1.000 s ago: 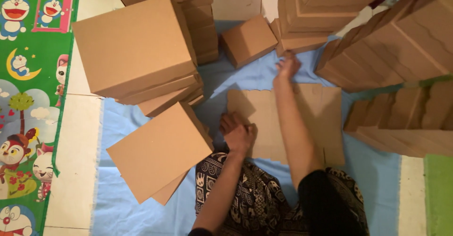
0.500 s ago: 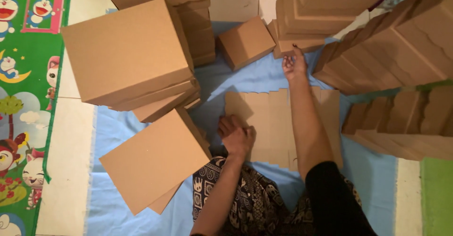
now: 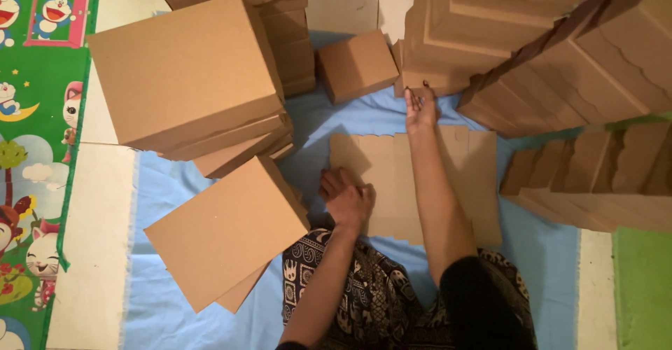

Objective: The person sits on the floor and assembles flat cardboard pieces into small boxes by hand. They fold the flaps, interlock the tabs, and then place the finished boxes into a stack.

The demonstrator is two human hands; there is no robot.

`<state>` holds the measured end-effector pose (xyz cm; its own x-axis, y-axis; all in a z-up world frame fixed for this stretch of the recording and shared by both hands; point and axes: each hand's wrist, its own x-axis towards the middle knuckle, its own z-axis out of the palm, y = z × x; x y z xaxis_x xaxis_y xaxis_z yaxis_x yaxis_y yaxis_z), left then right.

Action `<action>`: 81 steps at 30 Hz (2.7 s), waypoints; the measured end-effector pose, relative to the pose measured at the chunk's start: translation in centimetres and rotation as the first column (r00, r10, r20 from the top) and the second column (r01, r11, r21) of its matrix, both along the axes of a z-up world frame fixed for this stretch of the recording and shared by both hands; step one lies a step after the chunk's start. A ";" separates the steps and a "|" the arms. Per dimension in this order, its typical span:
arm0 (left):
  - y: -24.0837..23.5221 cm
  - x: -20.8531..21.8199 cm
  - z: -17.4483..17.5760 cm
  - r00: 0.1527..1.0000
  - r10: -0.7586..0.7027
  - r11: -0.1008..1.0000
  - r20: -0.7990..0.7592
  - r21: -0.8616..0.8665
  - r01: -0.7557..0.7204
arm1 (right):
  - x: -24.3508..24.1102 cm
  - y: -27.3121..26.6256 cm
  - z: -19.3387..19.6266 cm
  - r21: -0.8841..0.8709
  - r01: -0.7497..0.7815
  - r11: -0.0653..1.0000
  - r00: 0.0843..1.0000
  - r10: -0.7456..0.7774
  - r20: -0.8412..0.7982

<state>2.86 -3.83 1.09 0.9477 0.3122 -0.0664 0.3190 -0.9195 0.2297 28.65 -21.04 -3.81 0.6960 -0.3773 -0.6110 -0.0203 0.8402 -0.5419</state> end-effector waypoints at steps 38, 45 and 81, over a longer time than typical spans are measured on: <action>-0.1 0.1 -1.3 0.995 0.008 1.000 0.098 0.001 -0.008 | -13.3 7.4 -0.7 -0.514 -0.489 0.705 0.839 0.541 -0.056; 0.6 -0.5 -1.4 0.978 0.010 0.975 0.207 -0.221 0.037 | -24.3 -11.1 3.4 -0.957 -0.038 -0.288 0.800 0.564 -0.202; 1.8 -2.4 13.3 0.970 0.034 0.933 -0.239 -0.341 -0.117 | -26.4 -11.3 7.2 -0.224 -0.912 -0.344 0.310 -0.220 -0.925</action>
